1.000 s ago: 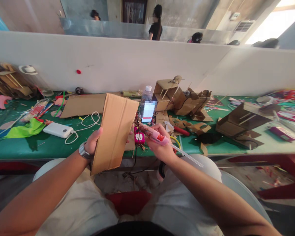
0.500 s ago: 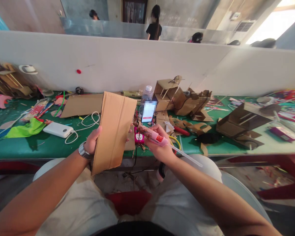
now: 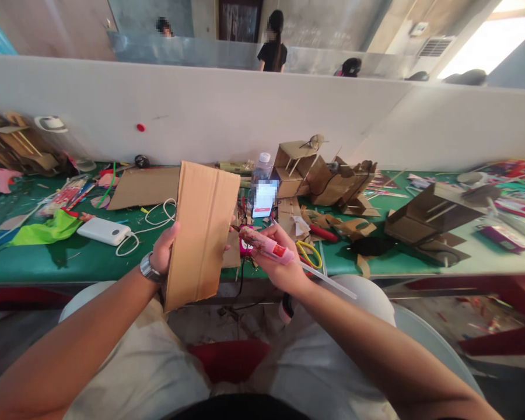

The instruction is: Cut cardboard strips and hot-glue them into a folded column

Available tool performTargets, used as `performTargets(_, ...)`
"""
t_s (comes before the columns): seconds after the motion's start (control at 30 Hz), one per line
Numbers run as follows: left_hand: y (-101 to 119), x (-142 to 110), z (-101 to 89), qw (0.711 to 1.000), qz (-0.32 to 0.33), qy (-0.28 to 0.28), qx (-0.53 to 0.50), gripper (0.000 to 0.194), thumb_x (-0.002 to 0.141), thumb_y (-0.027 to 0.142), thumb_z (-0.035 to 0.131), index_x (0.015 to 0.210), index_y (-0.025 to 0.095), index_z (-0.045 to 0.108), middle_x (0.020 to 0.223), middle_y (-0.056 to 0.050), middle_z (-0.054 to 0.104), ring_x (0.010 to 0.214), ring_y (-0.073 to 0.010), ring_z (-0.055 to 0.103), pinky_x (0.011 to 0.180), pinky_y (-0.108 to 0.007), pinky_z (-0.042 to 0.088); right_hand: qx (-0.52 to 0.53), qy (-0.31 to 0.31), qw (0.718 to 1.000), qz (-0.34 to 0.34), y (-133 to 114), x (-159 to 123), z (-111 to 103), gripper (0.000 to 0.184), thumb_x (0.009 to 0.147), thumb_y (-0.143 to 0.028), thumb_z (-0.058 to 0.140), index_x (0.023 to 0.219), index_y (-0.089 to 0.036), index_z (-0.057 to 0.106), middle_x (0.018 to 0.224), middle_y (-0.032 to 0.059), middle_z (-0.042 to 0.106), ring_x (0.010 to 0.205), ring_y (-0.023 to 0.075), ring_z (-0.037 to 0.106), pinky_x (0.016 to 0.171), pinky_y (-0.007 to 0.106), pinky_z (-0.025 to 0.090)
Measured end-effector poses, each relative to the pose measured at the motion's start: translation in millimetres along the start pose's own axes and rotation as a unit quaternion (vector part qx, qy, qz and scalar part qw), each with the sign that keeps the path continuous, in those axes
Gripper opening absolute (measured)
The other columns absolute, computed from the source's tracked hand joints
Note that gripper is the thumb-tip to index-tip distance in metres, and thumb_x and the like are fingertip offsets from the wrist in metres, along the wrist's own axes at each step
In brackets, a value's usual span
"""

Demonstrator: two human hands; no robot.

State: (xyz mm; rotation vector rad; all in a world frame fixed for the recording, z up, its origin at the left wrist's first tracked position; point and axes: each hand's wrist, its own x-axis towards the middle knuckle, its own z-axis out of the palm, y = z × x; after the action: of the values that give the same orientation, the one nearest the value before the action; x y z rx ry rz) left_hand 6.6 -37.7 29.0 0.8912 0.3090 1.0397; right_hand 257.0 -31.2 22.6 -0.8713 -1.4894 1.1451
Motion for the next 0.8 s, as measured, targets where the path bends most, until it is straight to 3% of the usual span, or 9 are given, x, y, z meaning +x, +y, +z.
performTargets(0.17, -0.7, -1.9, -2.7, 1.000, -0.012, 0.013, -0.005, 0.091, 0.087, 0.071, 0.058, 0.160, 0.020, 0.039, 0.161, -0.018, 0.049, 0.141, -0.0488, 0.050, 0.112, -0.063, 0.043, -0.006, -0.004, 1.000, 0.001, 3.4, -0.6, 0.6, 0.029, 0.077, -0.028, 0.080, 0.088, -0.026, 0.053, 0.085, 0.0019, 0.067, 0.064, 0.0163, 0.055, 0.054, 0.029, 0.043)
performTargets(0.43, 1.2, 1.4, 0.3, 1.000, 0.015, 0.019, -0.012, 0.089, 0.088, 0.070, 0.057, 0.157, 0.016, 0.044, 0.167, -0.018, 0.040, 0.150, -0.0427, 0.040, 0.113, -0.055, 0.046, -0.006, -0.020, 1.000, -0.006, 4.6, -1.2, 2.9, 0.027, 0.079, -0.027, 0.078, 0.090, -0.026, 0.053, 0.087, 0.0023, 0.069, 0.070, 0.0185, 0.060, 0.060, 0.031, 0.045)
performTargets(0.8, 4.7, 1.7, 3.1, 0.999, 0.024, 0.036, -0.010, 0.093, 0.088, 0.072, 0.058, 0.159, 0.013, 0.041, 0.166, -0.020, 0.043, 0.150, -0.0438, 0.041, 0.112, -0.055, 0.047, -0.031, -0.025, 0.999, -0.019, 4.5, -1.0, 4.6, 0.026, 0.077, -0.023, 0.077, 0.086, -0.026, 0.053, 0.074, -0.0026, 0.059, 0.060, 0.0151, 0.049, 0.054, 0.029, 0.039)
